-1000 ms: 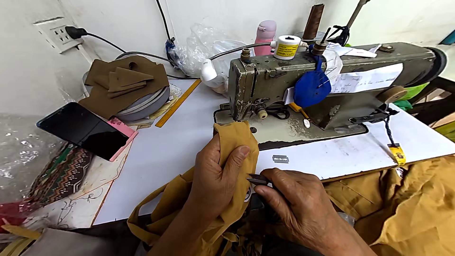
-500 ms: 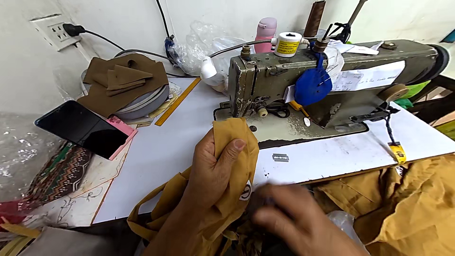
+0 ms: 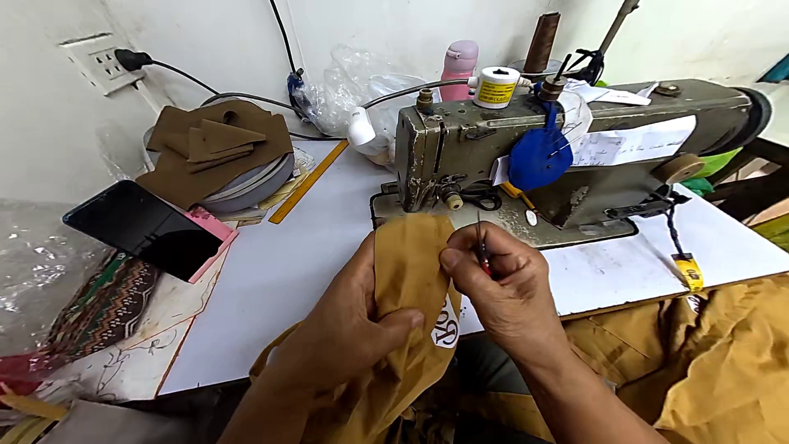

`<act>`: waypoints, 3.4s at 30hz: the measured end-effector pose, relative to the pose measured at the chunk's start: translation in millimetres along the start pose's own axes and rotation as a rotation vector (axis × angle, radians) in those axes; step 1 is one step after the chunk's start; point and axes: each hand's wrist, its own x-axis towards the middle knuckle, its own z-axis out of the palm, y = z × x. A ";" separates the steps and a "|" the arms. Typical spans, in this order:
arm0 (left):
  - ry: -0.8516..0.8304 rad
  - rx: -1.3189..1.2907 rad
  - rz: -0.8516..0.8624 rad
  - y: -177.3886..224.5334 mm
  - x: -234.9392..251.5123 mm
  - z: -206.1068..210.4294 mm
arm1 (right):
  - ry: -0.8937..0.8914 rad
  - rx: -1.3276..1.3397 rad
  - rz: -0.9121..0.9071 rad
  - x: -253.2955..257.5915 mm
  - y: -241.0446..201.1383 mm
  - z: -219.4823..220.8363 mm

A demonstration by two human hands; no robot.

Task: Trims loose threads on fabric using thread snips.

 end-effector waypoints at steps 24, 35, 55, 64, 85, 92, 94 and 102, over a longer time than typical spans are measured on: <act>0.345 -0.099 0.146 -3.3 5.9 17.2 | -0.165 -0.626 -0.281 -31.8 13.5 -9.6; 0.374 -0.002 0.198 -5.3 6.5 19.7 | -0.175 -0.679 -0.312 -32.6 12.0 -13.4; 0.430 0.019 0.274 -2.8 7.8 28.6 | -0.154 -0.567 -0.241 -43.6 4.0 -11.2; 0.417 0.022 0.318 -4.3 6.6 29.8 | -0.216 -0.601 -0.254 -43.0 2.2 -11.6; 0.424 -0.036 0.321 -6.5 8.0 31.1 | -0.201 -0.458 -0.183 -50.4 2.2 -9.0; 0.426 -0.015 0.334 -6.1 7.5 32.8 | -0.192 -0.557 -0.221 -48.8 3.4 -8.3; 0.423 -0.003 0.342 -7.0 8.1 32.5 | -0.198 -0.584 -0.239 -48.6 2.9 -8.5; 0.412 0.014 0.328 -5.6 8.4 31.7 | -0.279 -0.565 -0.269 -51.8 1.1 -10.5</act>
